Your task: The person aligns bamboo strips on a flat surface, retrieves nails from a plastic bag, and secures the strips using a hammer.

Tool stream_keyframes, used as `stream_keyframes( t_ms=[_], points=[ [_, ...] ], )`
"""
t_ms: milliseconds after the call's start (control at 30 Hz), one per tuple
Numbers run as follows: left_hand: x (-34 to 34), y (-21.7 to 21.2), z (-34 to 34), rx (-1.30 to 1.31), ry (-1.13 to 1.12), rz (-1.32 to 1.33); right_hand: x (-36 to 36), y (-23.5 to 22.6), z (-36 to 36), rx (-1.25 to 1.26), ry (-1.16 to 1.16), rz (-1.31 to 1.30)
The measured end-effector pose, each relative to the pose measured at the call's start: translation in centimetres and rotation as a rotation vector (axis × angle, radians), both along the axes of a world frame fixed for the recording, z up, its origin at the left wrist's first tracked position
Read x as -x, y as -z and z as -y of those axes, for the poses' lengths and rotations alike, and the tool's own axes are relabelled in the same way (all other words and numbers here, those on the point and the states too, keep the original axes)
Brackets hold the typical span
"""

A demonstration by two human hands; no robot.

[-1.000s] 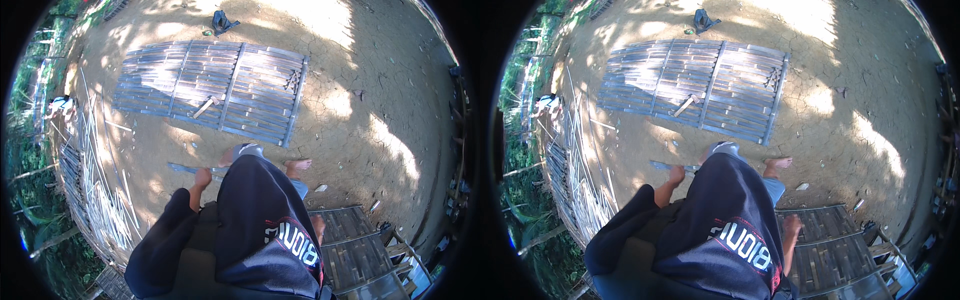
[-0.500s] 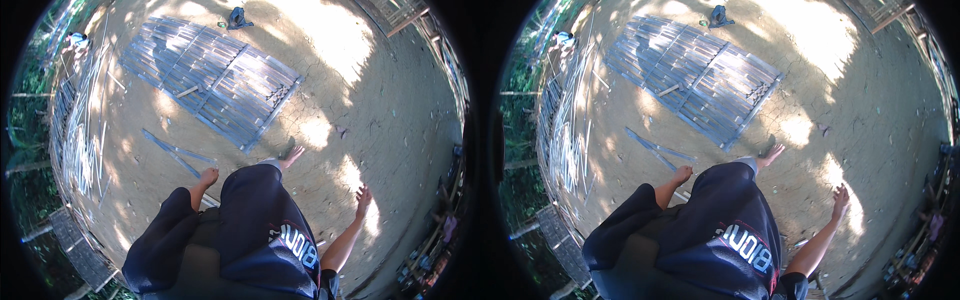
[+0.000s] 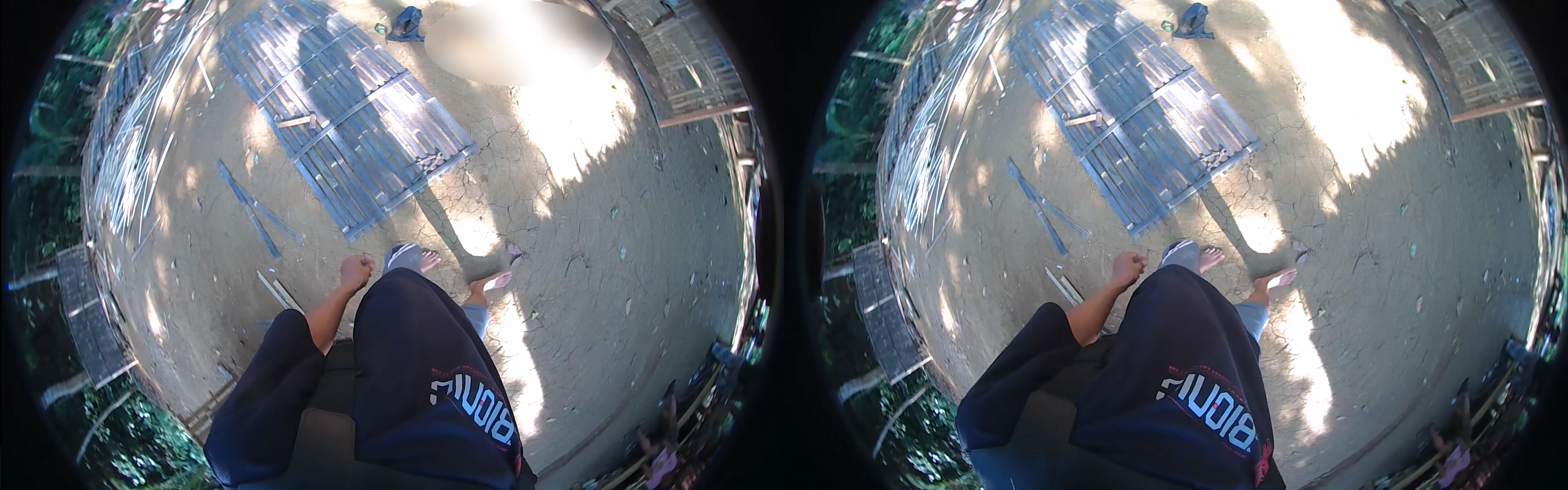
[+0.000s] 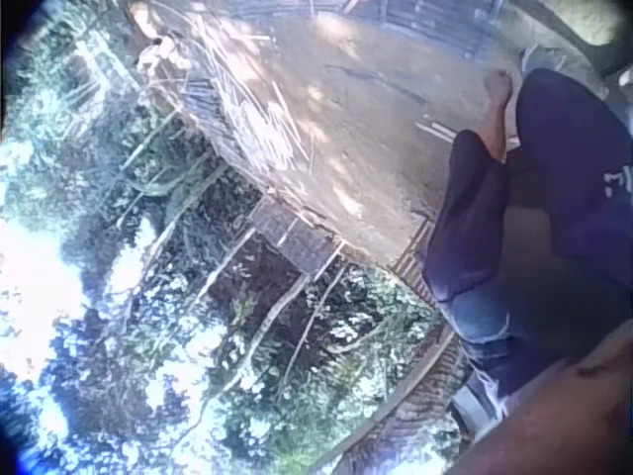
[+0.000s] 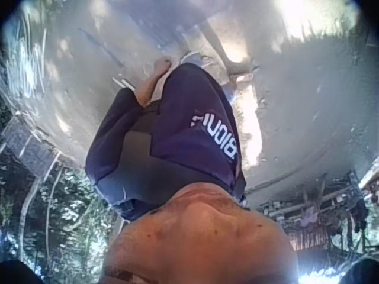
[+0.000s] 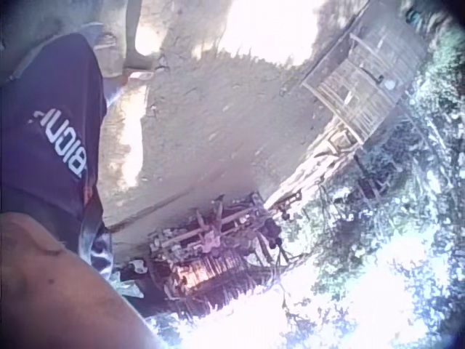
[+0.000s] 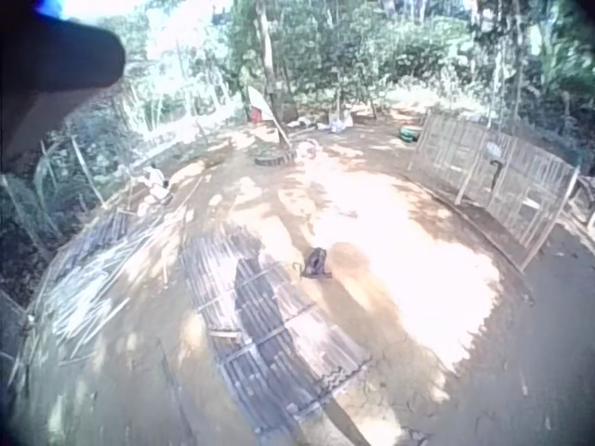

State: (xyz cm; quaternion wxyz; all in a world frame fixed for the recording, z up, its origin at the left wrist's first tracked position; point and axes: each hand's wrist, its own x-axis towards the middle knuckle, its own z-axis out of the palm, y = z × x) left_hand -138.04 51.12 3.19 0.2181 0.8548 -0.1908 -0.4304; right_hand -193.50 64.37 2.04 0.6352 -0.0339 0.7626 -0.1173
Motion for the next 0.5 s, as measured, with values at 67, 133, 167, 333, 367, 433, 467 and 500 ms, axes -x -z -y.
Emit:
stream_keyframes(
  t_ms=[67,133,167,333,367,433,467,500],
  points=[
    [2.6,0.6,0.8,-0.003,-0.219,-0.068,5.3,1.0,4.9,-0.003,-0.073,0.009],
    [5.8,1.1,1.5,-0.034,-0.275,-0.060,11.6,2.4,11.8,0.023,-0.125,0.005],
    [8.9,1.3,1.5,-0.084,-0.340,-0.092,15.4,2.8,16.1,0.052,-0.149,-0.002],
    [22.3,-0.3,3.3,-0.168,0.107,0.041,28.6,0.4,46.7,0.349,-0.110,-0.405],
    [24.4,-0.5,4.2,-0.142,0.029,0.000,30.1,-1.9,53.4,0.382,-0.203,-0.386],
    [29.0,-1.0,5.8,-0.139,-0.152,-0.059,30.0,-6.6,64.2,0.593,-0.258,-0.381],
    [30.3,-0.9,6.7,-0.169,-0.148,-0.100,29.0,-8.9,68.8,0.732,-0.295,-0.313],
    [31.7,-0.7,7.9,-0.189,-0.194,-0.079,27.3,-10.9,73.0,0.876,-0.339,-0.281]
  ],
)
